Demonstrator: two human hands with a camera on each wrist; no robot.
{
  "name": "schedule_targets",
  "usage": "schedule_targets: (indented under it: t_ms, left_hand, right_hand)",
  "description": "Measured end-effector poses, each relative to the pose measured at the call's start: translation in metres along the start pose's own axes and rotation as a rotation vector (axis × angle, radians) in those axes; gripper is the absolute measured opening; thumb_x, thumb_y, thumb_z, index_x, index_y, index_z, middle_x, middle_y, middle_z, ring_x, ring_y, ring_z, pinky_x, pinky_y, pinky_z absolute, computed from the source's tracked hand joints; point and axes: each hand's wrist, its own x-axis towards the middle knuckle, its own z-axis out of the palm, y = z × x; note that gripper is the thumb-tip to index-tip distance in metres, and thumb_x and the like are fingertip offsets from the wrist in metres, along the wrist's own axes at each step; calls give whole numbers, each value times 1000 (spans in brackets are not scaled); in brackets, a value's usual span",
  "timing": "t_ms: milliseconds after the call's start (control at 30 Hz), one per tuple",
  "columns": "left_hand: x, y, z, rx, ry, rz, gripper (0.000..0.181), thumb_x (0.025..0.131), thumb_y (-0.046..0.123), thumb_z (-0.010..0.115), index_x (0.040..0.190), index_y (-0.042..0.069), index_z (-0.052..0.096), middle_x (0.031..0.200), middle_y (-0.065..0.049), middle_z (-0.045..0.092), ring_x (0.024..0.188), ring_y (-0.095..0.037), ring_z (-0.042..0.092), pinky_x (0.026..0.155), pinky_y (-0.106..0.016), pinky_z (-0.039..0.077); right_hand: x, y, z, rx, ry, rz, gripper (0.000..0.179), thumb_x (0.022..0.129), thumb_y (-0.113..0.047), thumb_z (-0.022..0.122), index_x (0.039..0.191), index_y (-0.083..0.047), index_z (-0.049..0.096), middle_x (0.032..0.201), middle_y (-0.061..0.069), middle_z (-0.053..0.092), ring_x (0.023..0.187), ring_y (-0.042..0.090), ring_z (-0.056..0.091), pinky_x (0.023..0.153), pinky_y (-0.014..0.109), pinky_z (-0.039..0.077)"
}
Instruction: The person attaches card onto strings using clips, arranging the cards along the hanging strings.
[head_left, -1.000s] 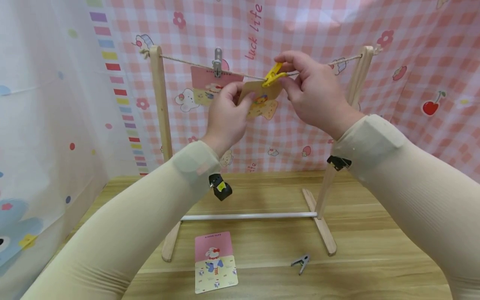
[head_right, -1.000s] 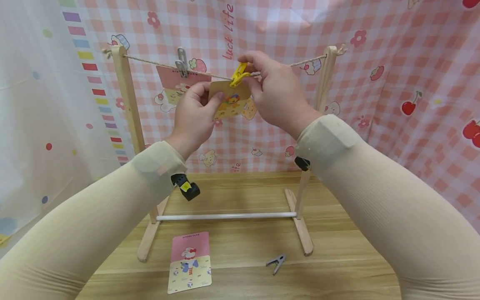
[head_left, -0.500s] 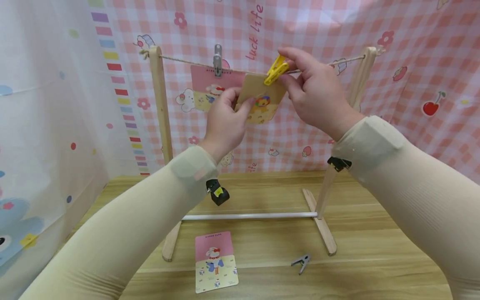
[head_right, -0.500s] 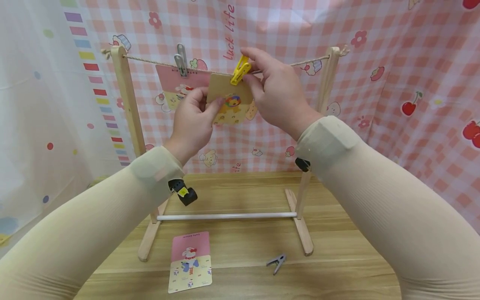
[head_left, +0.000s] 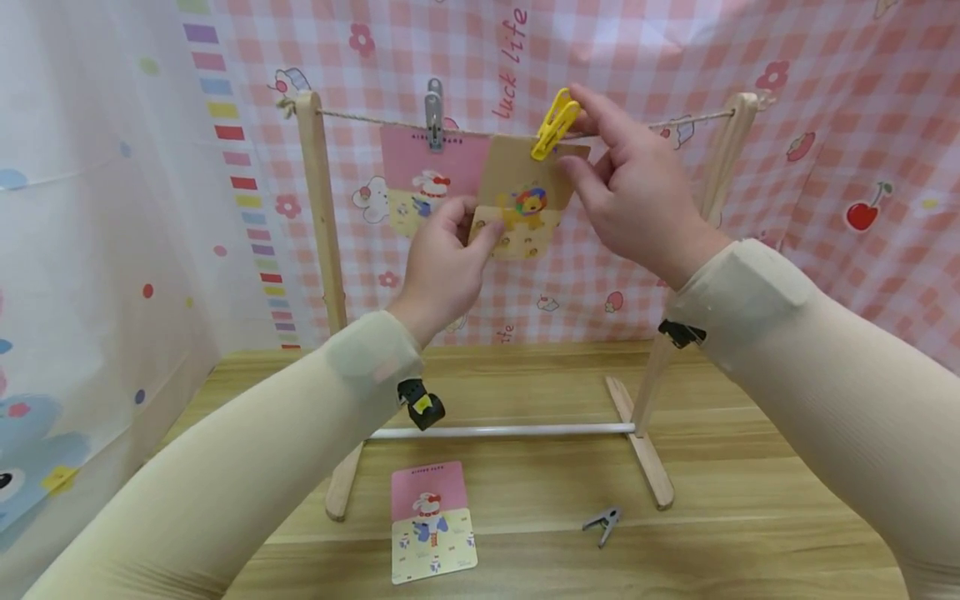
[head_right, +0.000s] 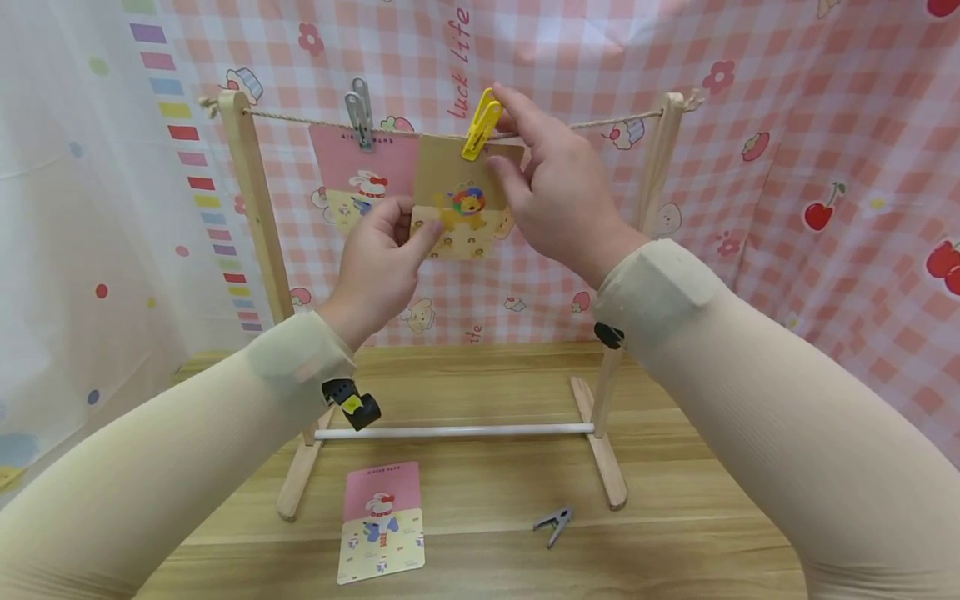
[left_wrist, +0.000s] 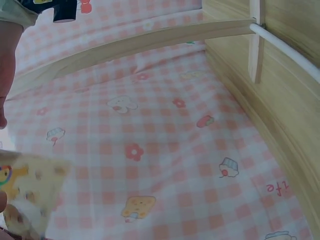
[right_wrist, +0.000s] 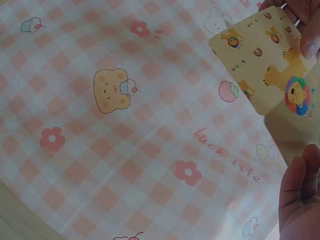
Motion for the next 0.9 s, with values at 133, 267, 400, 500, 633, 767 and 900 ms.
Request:
schedule_targets:
  t_ms: [133,267,400,500,633,767,900]
  left_hand:
    - [-5,-4,-2,-27,-3,17,22,107,20,64,126,10,65,104,-2,64,92,-16,59,79,-27,52]
    - [-10,-5,-5,-35,-19,16,22,107,19,63,127,9,64,105,-3,64,93,-17,59,81,-28,52]
    - [-14,-5,-7,-35,-28,16,22,107,19,64,126,9,65,105,-4,65,92,-17,59,79,-27,53]
    - [-17,-5,-9,-36,-32,34,21,106,18,64,124,8,66,103,-4,65,90,-17,58,77,-25,52]
    - [-23,-6,-12,-38,-47,47,19,106,17,64,122,7,67,101,-5,65,87,-18,57,74,-24,50]
    - [-31,-10,-16,-19,-68,32,18,107,18,63,121,9,67,101,-4,64,86,-18,57,73,-24,49]
    - [-40,-11,-20,-6,-87,22,17,107,18,64,120,9,68,100,-4,65,84,-19,57,72,-24,50]
  right_hand:
    - [-3,0,-2,27,8,18,59,107,-18,61,163,-21,40,150,-3,61,66,11,55,60,16,46]
    - [-5,1,-3,18,28,-6,59,106,-16,62,161,-16,42,154,-3,57,69,9,57,62,14,49]
    - [-7,0,-3,16,49,-18,58,105,-12,63,160,-15,44,160,-1,49,80,5,61,74,11,51]
    - [-10,0,-3,15,59,-33,58,104,-10,63,159,-14,46,162,0,48,85,7,62,77,10,51]
    - [-19,3,-3,-4,57,-59,55,103,-8,65,156,-10,50,161,2,50,84,8,63,73,9,51]
    - [-31,6,-1,-24,45,-81,51,102,-7,67,151,-5,54,159,4,52,81,5,62,71,8,51]
    - [-46,8,2,-30,25,-112,50,101,-7,68,150,-2,55,158,7,53,78,6,62,70,7,49]
